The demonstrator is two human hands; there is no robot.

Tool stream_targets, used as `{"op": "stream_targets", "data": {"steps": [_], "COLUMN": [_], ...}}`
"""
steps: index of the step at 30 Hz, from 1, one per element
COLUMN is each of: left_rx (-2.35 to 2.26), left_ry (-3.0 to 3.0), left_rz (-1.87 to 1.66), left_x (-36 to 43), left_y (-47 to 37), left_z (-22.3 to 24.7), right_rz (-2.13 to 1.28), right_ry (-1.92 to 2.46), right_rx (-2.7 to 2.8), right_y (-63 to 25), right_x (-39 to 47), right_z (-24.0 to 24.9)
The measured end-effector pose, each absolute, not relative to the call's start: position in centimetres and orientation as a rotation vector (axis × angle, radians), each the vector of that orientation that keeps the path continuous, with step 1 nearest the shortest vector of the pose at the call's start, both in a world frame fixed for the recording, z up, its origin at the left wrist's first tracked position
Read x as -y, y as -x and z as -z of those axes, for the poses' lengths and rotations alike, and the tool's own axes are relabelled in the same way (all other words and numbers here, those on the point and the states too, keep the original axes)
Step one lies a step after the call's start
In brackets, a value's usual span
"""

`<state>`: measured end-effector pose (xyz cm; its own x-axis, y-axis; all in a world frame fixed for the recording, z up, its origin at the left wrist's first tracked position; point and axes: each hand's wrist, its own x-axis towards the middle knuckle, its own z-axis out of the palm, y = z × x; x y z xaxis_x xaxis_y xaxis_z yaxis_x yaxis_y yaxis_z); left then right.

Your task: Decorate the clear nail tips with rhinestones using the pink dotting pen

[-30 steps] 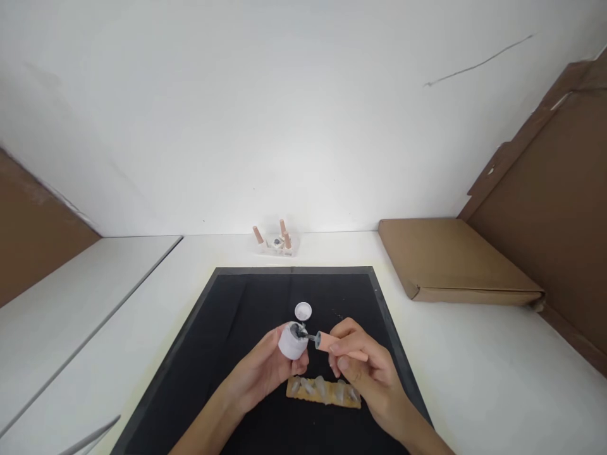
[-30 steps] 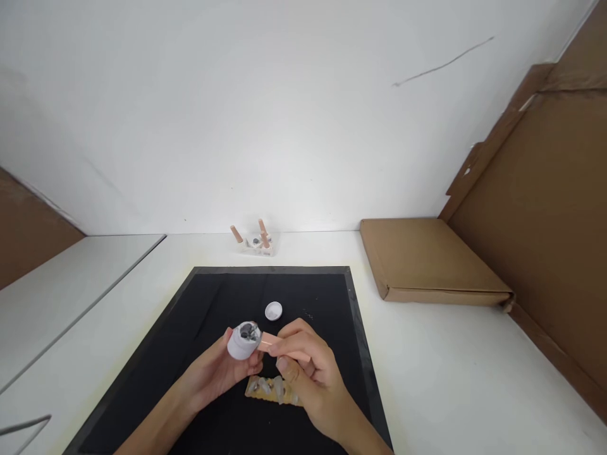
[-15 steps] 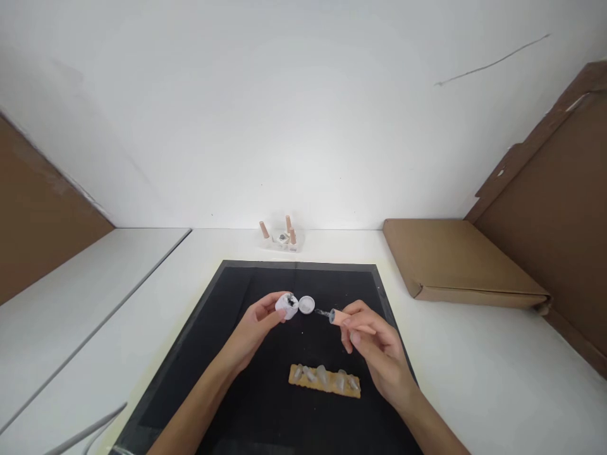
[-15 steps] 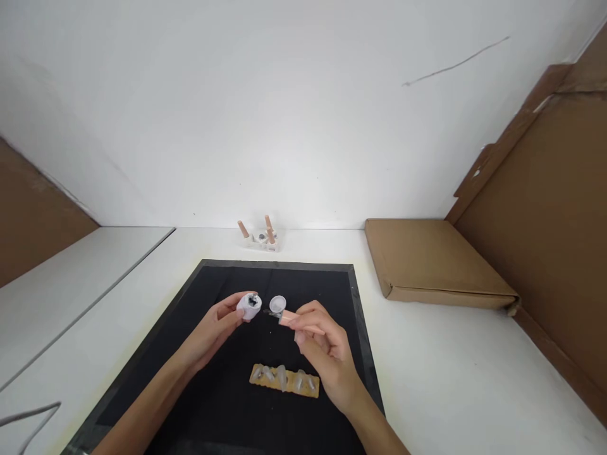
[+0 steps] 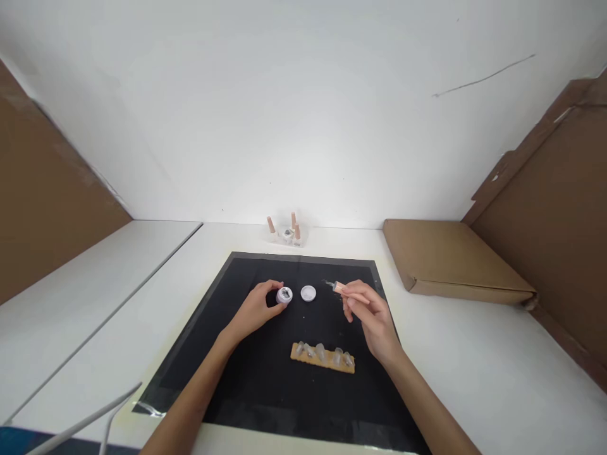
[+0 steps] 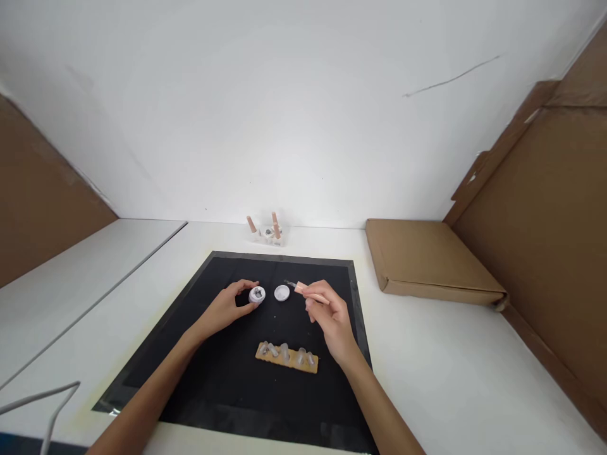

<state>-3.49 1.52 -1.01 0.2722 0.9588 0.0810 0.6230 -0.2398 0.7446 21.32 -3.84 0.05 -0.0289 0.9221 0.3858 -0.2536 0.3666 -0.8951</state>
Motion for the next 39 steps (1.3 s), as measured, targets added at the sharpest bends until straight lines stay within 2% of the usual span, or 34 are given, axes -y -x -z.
{"op": "stream_targets", "data": {"steps": [8,15,31,39], "left_rx": [-1.57,-1.274,-1.33,-1.245], "left_ry": [-1.93,-1.884,-1.893,-1.586], "left_rz": [-0.774,-0.644,-0.736,-0.929], "left_x": [1.7,6.9,6.3,6.3], "left_y": [4.1,2.5,0.9,0.9], "left_z": [1.2,1.3,3.1,2.5], "right_rz": [-1.085,-1.096,-1.115,-1.124], "right_ry": [0.758,0.791,0.844,0.867], "right_rx": [1.232,1.215,1.228,1.234], "right_y": [-21.4,-21.4,-21.4,-21.4], "right_x": [3.6,3.6,3.6,3.4], "right_z": [0.6,0.8,0.8,0.8]}}
